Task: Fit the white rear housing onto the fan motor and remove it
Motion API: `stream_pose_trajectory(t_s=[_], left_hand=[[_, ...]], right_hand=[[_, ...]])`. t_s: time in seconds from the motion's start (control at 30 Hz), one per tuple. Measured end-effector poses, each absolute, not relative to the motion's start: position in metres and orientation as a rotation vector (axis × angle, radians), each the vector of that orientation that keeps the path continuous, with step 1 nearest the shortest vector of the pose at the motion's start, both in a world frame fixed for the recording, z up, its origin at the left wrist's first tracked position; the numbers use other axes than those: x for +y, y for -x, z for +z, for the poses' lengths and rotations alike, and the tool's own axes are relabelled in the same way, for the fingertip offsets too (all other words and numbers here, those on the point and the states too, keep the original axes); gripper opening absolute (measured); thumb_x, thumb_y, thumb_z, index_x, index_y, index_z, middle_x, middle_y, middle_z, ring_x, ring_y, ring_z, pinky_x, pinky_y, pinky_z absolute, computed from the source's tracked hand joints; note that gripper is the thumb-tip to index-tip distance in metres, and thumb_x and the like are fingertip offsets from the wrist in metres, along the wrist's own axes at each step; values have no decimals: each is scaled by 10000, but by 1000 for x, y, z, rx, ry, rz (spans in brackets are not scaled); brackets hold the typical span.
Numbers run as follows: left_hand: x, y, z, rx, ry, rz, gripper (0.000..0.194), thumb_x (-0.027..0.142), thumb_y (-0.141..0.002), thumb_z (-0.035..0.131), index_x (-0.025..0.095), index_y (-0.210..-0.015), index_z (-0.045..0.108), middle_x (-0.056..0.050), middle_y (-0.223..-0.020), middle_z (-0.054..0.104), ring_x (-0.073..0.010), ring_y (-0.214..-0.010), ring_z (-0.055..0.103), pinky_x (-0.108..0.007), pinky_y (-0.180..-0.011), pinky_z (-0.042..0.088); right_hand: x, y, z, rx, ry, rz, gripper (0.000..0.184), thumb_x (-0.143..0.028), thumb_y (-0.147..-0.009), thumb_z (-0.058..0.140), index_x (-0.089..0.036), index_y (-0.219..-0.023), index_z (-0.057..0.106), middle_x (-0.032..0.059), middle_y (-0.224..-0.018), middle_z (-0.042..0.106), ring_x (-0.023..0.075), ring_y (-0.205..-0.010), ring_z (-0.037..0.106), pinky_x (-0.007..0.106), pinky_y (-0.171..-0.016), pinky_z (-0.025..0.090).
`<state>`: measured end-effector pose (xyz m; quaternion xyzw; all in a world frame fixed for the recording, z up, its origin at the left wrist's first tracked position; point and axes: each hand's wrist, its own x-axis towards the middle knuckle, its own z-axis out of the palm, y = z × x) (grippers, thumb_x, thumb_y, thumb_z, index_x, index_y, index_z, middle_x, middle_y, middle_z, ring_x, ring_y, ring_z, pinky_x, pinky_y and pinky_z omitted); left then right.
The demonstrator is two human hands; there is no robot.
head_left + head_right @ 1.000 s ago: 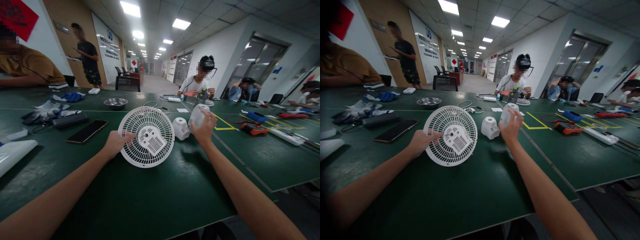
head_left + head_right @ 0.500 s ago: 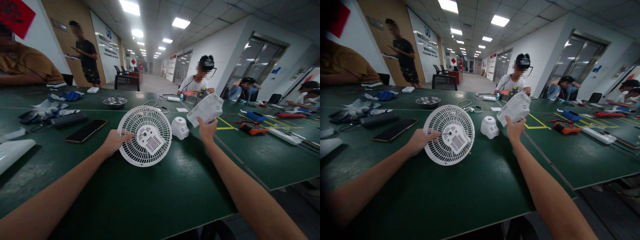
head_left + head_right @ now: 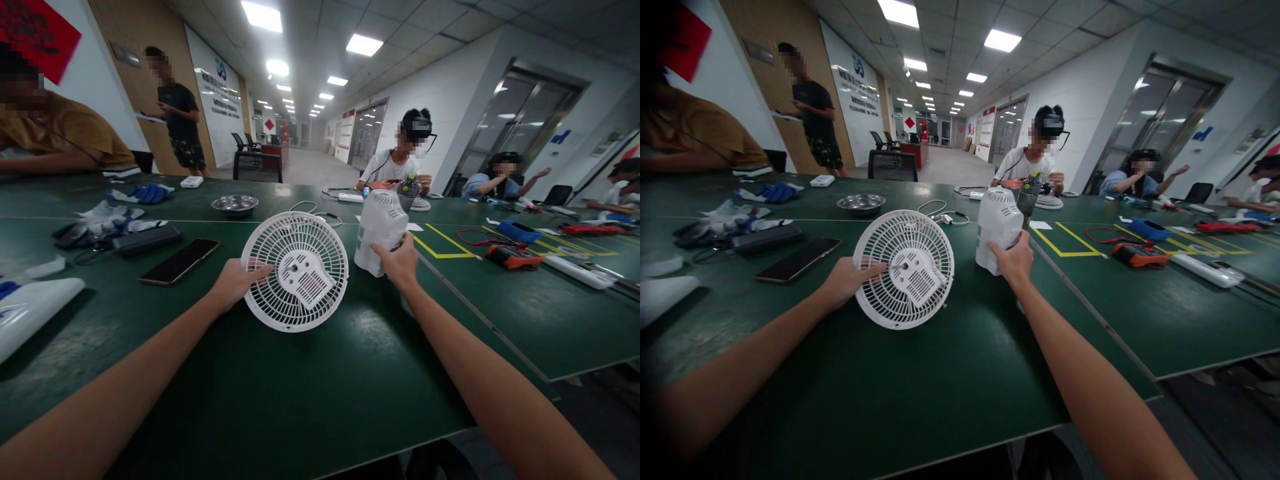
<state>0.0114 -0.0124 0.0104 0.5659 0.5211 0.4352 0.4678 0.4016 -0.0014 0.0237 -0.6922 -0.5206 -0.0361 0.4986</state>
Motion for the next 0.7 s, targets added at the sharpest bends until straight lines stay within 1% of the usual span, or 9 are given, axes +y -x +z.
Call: stream_pose_trajectory(t_s=[0.07, 0.13, 0.23, 0.37, 0.43, 0.5, 0.57, 0.7], left_hand=[[-12, -12, 11, 1300, -1402, 1051, 190, 312, -792, 812, 152, -868, 746, -89, -793, 787, -253, -709, 758, -367, -622, 617], [-12, -12, 12, 1320, -1412, 1033, 165, 294, -814, 792, 149, -871, 737, -75, -781, 782, -236, -706, 758, -355, -643, 620], [-10, -11, 11, 1327, -1410, 1011, 166, 292, -833, 776, 150, -905, 726, -65, -789, 783, -236, -725, 763, -364, -674, 627], [-9, -8, 8, 1291, -1408, 994, 220, 313, -836, 781, 147, -964, 715, -72, -823, 790, -255, -763, 772, -391, -695, 634], [-8, -7, 7, 1298, -1414, 994, 236, 319, -836, 782, 144, -978, 711, -76, -829, 791, -259, -763, 773, -396, -687, 634], [-7, -7, 7, 1306, -1423, 987, 240, 325, -839, 781, 143, -979, 709, -79, -829, 791, -261, -762, 773, -399, -683, 633], [-6, -6, 5, 1309, -1430, 988, 242, 329, -841, 779, 142, -978, 710, -82, -841, 792, -260, -772, 773, -399, -692, 634], [-4, -5, 3, 1314, -1438, 991, 269, 343, -832, 786, 145, -998, 711, -83, -861, 794, -255, -774, 773, -404, -716, 633]], right_hand=[[2, -425, 25, -1167, 1692, -116, 780, -608, -646, 772, -195, -1250, 501, 151, -1133, 714, 342, -990, 684, 468, -886, 522], [5, -448, 24, -1062, 1741, -131, 792, -594, -622, 788, -188, -1242, 510, 164, -1155, 702, 357, -1014, 674, 486, -907, 513], [8, -471, 22, -1000, 1753, -79, 796, -549, -597, 807, -195, -1244, 507, 157, -1158, 691, 355, -1032, 662, 495, -935, 499], [11, -479, 22, -1028, 1580, -121, 788, -526, -640, 776, -181, -1292, 501, 158, -1213, 648, 326, -1095, 625, 482, -971, 483], [12, -479, 25, -1023, 1502, -179, 753, -533, -668, 754, -161, -1283, 529, 164, -1229, 635, 314, -1108, 607, 477, -979, 476], [13, -479, 28, -1012, 1466, -202, 706, -532, -671, 754, -144, -1233, 576, 159, -1196, 644, 301, -1069, 606, 472, -972, 474], [14, -480, 30, -1000, 1429, -188, 704, -523, -661, 768, -135, -1221, 592, 148, -1175, 649, 282, -1026, 607, 459, -954, 479], [11, -481, 32, -1002, 1357, -136, 791, -507, -674, 763, -160, -1341, 518, 139, -1267, 602, 256, -1002, 590, 433, -900, 496]])
